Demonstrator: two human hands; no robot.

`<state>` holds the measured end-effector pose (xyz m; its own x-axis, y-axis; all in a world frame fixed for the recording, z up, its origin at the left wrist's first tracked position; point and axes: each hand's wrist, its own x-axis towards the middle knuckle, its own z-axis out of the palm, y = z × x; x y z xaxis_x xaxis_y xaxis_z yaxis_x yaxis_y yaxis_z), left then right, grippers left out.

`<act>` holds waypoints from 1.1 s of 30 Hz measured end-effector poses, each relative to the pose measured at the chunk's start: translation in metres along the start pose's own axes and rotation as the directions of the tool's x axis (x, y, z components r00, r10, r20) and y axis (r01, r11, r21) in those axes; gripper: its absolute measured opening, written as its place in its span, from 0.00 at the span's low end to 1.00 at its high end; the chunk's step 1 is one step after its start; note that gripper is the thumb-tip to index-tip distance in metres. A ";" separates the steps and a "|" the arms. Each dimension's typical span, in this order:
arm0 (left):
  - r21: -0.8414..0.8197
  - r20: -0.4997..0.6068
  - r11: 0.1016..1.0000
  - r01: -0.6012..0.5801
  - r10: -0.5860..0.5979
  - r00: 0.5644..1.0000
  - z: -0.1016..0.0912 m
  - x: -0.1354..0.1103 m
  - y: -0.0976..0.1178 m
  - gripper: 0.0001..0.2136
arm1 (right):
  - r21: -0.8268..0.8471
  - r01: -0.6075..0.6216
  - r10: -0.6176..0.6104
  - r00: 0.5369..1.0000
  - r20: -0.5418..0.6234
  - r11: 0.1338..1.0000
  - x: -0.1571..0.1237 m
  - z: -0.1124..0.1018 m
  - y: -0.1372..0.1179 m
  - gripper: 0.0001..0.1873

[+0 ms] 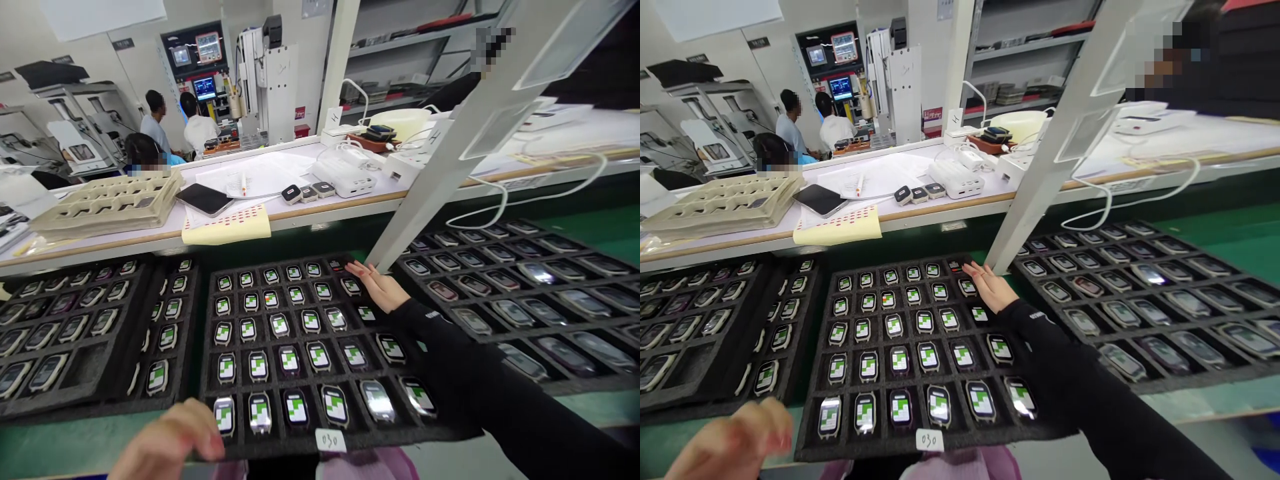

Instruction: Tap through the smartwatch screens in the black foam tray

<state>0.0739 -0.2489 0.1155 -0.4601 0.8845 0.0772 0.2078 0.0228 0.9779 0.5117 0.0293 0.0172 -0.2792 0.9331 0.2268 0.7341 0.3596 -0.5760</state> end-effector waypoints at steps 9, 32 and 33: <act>0.122 -0.118 0.990 0.067 -0.052 0.992 0.048 -0.024 -0.052 0.23 | 0.050 0.070 -0.064 0.990 -0.127 0.996 0.003 0.012 0.007 0.31; 0.302 -0.219 0.953 -0.035 0.105 0.970 0.050 -0.024 -0.114 0.24 | 0.281 -0.192 0.245 0.955 -0.168 0.940 -0.020 0.021 0.023 0.39; 0.303 -0.217 0.952 -0.042 0.112 0.970 0.049 -0.024 -0.116 0.23 | 0.291 -0.188 0.242 0.957 -0.162 0.938 -0.023 0.019 0.022 0.39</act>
<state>0.1032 -0.2499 -0.0089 -0.6099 0.7594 0.2265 0.4788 0.1254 0.8689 0.5222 0.0156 -0.0160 0.0111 0.9788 0.2047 0.5609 0.1633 -0.8116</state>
